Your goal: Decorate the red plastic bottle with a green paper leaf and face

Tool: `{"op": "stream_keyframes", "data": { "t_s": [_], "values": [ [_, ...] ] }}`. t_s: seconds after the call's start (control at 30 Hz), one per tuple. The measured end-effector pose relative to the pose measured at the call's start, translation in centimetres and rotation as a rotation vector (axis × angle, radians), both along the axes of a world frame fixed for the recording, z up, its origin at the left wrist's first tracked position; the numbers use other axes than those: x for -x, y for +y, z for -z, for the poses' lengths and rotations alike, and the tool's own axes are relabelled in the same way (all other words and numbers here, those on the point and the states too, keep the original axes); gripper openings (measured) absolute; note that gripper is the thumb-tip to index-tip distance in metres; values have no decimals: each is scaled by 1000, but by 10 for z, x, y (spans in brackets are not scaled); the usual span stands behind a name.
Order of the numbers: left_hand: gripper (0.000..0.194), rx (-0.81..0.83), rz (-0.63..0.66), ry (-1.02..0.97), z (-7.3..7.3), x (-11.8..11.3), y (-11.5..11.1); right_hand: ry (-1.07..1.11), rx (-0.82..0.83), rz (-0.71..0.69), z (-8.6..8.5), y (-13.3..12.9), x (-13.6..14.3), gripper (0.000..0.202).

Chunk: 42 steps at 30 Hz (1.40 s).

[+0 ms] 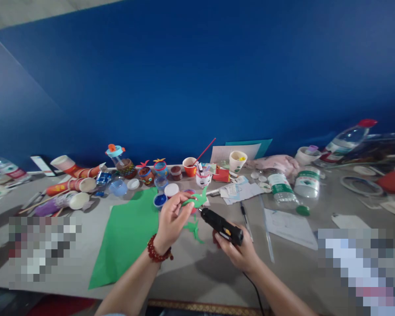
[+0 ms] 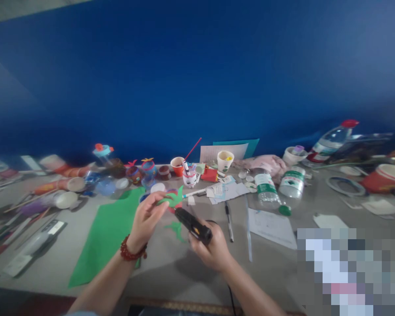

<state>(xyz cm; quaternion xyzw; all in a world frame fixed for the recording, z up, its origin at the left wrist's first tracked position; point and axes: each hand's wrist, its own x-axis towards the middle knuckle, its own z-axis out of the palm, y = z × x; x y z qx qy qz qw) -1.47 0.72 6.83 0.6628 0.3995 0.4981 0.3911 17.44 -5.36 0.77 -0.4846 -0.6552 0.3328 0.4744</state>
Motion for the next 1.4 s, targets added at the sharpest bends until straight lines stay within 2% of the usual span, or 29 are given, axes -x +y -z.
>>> {"op": "stream_keyframes", "data": {
  "t_s": [0.23,0.43,0.63,0.73,0.83,0.9,1.0,1.07,1.17,1.4],
  "values": [
    [12,-3,25,-23,1,0,1,132,83,-36,8,1,0,22],
    [14,9,6,-33,2,0,3,215,157,-59,8,2,0,37],
    [14,-6,8,-21,3,0,4,278,188,-67,4,2,2,36],
    [11,-134,-62,-18,5,3,2,390,224,-74,3,3,4,34],
    [5,-467,-143,-16,5,7,-3,486,259,-51,5,4,6,34],
    [11,-723,-64,40,3,7,-9,494,268,-44,7,5,6,35],
    [13,-926,155,201,4,-2,-20,453,224,-25,10,6,5,35],
    [11,-955,205,301,7,-11,-26,414,148,0,12,5,3,37],
    [8,-949,204,404,14,-21,-31,375,48,44,14,5,1,39],
    [7,-957,182,465,19,-24,-34,317,-51,129,17,6,0,34]
  ]
}}
